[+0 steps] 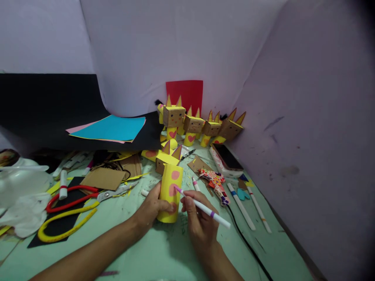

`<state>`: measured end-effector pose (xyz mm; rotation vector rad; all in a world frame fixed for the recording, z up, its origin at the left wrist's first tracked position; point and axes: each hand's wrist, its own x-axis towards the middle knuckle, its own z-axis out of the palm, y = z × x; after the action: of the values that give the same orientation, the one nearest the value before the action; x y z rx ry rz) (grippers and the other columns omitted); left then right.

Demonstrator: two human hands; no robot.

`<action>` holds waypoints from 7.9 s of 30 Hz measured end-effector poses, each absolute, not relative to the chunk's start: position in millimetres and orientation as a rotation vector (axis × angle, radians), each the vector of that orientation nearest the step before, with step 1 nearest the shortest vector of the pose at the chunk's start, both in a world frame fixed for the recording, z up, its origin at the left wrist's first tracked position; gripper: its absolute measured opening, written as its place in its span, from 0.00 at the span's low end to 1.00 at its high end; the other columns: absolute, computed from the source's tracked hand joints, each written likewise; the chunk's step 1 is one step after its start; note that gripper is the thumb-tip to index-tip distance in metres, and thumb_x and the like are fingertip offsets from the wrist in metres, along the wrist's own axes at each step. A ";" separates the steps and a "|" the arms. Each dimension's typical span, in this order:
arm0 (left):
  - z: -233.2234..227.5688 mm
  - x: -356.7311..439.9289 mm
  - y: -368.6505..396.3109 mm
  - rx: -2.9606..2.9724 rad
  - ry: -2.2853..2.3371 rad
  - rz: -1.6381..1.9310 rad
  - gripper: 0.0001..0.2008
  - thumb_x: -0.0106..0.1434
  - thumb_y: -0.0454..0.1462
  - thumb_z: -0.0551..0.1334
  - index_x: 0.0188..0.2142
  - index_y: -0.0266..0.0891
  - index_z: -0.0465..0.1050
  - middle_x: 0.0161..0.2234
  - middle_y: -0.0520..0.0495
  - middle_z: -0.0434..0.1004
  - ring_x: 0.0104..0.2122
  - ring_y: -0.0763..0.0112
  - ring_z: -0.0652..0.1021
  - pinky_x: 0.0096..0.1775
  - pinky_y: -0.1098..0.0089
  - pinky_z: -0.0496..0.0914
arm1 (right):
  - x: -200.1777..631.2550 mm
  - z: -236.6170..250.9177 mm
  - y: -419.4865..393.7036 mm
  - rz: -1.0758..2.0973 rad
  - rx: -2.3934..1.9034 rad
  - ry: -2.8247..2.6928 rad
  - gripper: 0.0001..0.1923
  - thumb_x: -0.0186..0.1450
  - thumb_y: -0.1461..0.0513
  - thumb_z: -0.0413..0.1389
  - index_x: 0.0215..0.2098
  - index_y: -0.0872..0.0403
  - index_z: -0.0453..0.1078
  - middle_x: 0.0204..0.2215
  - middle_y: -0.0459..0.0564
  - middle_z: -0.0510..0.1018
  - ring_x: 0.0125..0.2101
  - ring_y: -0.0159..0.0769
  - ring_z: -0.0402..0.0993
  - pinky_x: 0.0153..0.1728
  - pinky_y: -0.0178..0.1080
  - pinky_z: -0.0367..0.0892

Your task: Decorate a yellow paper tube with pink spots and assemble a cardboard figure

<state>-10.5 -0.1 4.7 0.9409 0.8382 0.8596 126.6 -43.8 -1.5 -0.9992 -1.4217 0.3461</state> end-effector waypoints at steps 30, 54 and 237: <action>7.5 -9.3 0.5 0.958 0.882 0.851 0.29 0.37 0.29 0.64 0.43 0.37 0.64 0.27 0.53 0.74 0.26 0.69 0.72 0.26 0.72 0.66 | 125.7 0.2 -45.7 0.363 -0.954 -1.419 0.08 0.65 0.68 0.52 0.37 0.51 0.71 0.27 0.45 0.76 0.26 0.31 0.74 0.27 0.33 0.69; 7.9 -9.9 -0.8 0.940 0.859 0.845 0.29 0.38 0.28 0.64 0.44 0.38 0.65 0.30 0.52 0.75 0.29 0.67 0.74 0.29 0.70 0.67 | 125.5 1.9 -43.8 0.292 -0.974 -1.450 0.09 0.65 0.68 0.52 0.39 0.52 0.72 0.29 0.48 0.78 0.27 0.33 0.75 0.27 0.35 0.71; 11.7 -19.9 4.4 0.956 0.666 0.767 0.30 0.43 0.44 0.74 0.44 0.32 0.73 0.39 0.39 0.78 0.32 0.65 0.75 0.34 0.69 0.69 | 128.5 6.2 -28.4 0.366 -0.966 -1.235 0.06 0.66 0.63 0.53 0.35 0.51 0.73 0.28 0.45 0.77 0.27 0.32 0.74 0.30 0.35 0.69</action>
<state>-19.9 4.4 11.7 0.9561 0.6658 0.7667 128.5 -28.4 6.2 -0.9660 -1.2348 0.3658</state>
